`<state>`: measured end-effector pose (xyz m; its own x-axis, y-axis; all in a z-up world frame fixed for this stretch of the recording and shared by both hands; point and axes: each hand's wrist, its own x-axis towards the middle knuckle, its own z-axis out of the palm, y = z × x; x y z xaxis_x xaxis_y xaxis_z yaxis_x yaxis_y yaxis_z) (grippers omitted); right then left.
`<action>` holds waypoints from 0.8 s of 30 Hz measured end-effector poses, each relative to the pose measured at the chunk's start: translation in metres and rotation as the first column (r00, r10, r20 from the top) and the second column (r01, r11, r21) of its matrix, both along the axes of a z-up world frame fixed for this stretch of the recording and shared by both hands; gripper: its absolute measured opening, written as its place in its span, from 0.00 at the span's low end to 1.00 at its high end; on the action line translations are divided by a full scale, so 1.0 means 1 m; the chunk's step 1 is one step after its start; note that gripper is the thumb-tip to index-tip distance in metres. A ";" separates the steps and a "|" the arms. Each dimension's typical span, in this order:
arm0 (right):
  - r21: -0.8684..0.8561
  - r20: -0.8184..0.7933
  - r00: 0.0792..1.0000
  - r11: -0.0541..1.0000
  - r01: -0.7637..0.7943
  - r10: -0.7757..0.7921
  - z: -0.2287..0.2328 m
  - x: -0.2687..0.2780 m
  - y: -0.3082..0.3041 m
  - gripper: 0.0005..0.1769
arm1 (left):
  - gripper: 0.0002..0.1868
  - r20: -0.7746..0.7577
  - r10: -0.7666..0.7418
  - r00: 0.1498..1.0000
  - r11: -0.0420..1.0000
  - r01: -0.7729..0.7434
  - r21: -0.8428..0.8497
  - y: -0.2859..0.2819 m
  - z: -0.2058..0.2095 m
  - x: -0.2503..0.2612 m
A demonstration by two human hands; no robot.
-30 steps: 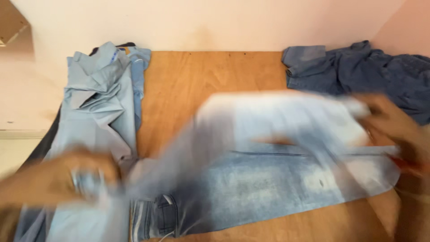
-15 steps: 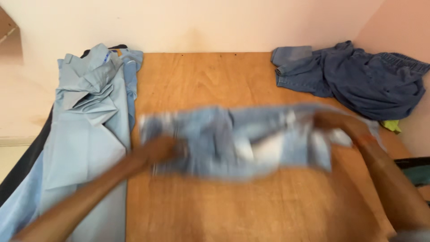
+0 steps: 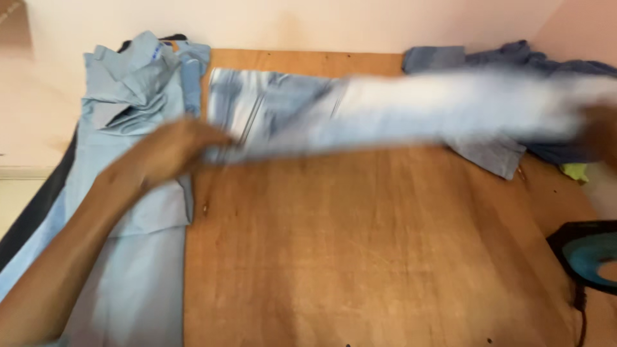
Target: The person irons a pair of light blue jeans on a wooden table. They smooth the fabric with one hand while moving a teal iron with the other, covering the front and back sections of the jeans.
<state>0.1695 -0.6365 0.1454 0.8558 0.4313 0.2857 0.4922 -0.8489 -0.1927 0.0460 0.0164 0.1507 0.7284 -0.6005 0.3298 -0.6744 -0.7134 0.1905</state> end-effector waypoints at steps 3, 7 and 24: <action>-0.301 -0.491 0.869 0.947 -0.109 -0.056 -0.060 -0.082 -0.037 0.34 | 0.25 -0.327 -0.055 0.943 0.994 0.083 0.072 0.013 -0.048 -0.038; -0.282 -0.640 0.757 0.957 -0.070 -0.133 -0.092 -0.173 -0.031 0.35 | 0.20 -0.723 0.299 0.622 0.937 -0.049 0.346 -0.003 -0.052 -0.078; 0.864 0.021 0.769 0.398 0.307 -0.639 -0.092 -0.256 -0.082 0.23 | 0.12 -0.241 -0.695 0.677 0.691 0.536 -0.486 -0.417 -0.125 -0.018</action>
